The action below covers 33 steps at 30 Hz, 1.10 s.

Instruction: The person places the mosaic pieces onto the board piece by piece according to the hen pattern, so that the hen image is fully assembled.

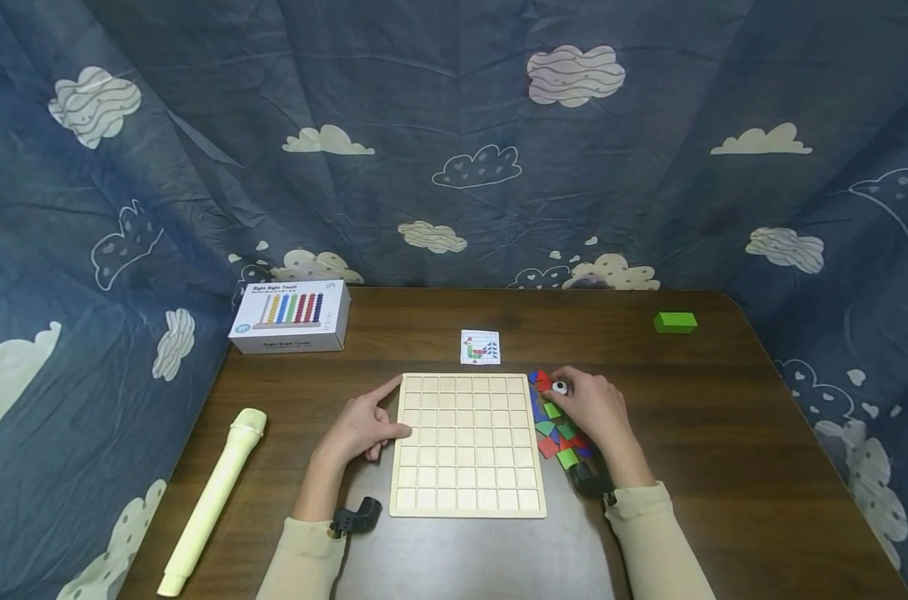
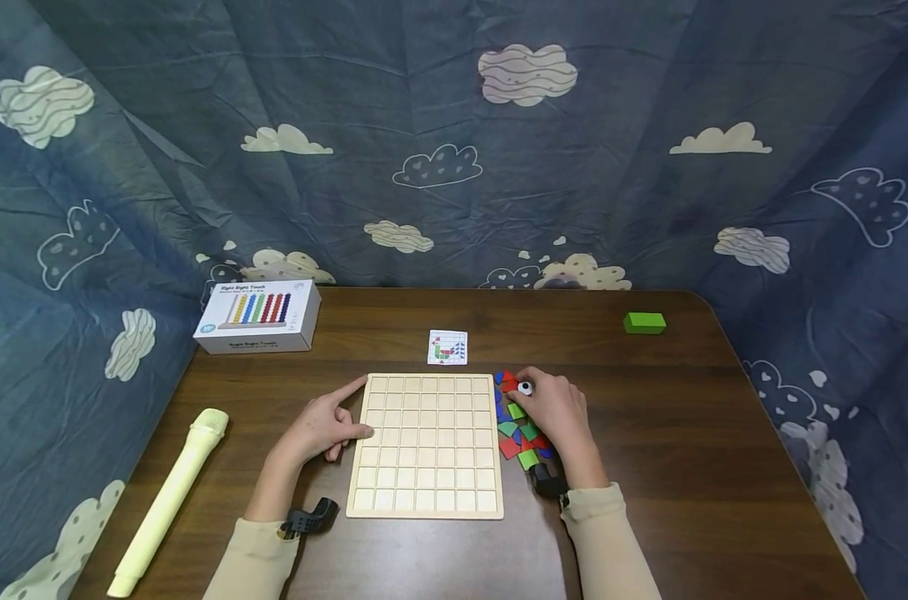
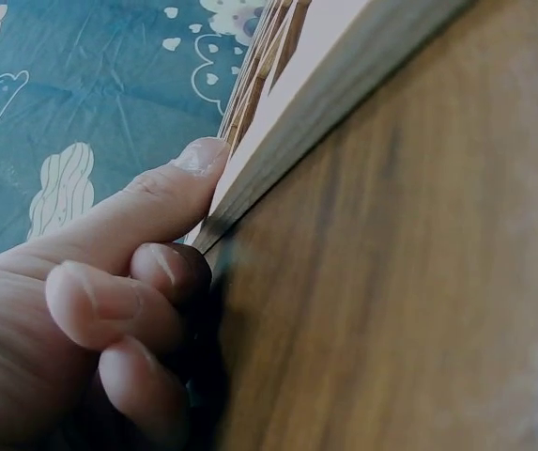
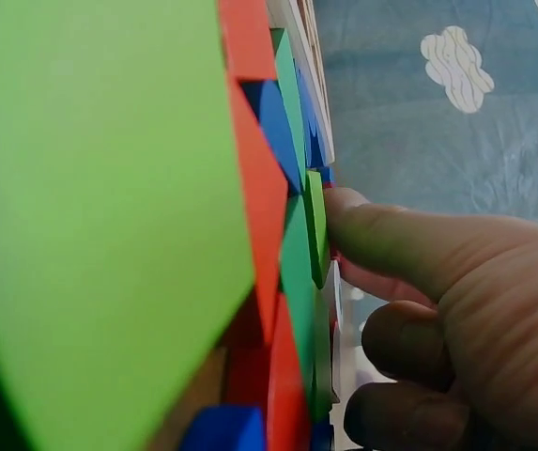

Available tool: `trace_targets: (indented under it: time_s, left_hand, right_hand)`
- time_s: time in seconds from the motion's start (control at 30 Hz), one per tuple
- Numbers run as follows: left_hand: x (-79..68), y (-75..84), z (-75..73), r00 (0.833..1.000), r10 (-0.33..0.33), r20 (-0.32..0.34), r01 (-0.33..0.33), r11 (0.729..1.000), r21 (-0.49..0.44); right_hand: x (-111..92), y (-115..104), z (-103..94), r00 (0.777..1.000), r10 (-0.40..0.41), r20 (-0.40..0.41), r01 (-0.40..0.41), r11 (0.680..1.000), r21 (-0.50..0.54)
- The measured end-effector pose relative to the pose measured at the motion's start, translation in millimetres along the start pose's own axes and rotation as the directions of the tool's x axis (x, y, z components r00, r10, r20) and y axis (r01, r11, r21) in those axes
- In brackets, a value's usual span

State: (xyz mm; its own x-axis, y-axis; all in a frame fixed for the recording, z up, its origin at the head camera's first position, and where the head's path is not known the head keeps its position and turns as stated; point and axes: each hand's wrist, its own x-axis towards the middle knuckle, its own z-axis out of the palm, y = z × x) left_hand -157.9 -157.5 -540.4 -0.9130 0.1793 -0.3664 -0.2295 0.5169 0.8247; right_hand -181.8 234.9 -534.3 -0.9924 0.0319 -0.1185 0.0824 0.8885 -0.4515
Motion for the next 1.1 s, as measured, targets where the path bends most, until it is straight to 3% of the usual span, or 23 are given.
trace_targets:
  time_s: [0.5, 0.8, 0.93, 1.1]
  left_hand:
    - [-3.4, 5.5, 3.1, 1.000, 0.011, -0.005, -0.010, 0.996, 0.094]
    - [-4.3, -1.7, -4.9, 0.996, 0.001, 0.090, -0.004, 1.000, 0.031]
    - [-5.7, -0.6, -4.9, 0.996, -0.010, 0.088, 0.005, 0.998, 0.057]
    - [-7.1, 2.8, -3.6, 0.997, -0.016, 0.078, 0.011, 0.998, 0.069]
  right_hand:
    - [2.7, 2.0, 2.8, 1.000, 0.007, -0.022, -0.007, 1.000, 0.005]
    - [0.4, -1.2, -0.6, 0.999, -0.017, -0.040, 0.017, 1.000, 0.001]
    - [-7.3, -14.1, -10.6, 0.996, -0.046, -0.075, 0.047, 0.999, 0.006]
    - [-20.6, -48.5, -21.3, 0.988, -0.130, -0.086, 0.132, 0.991, 0.019]
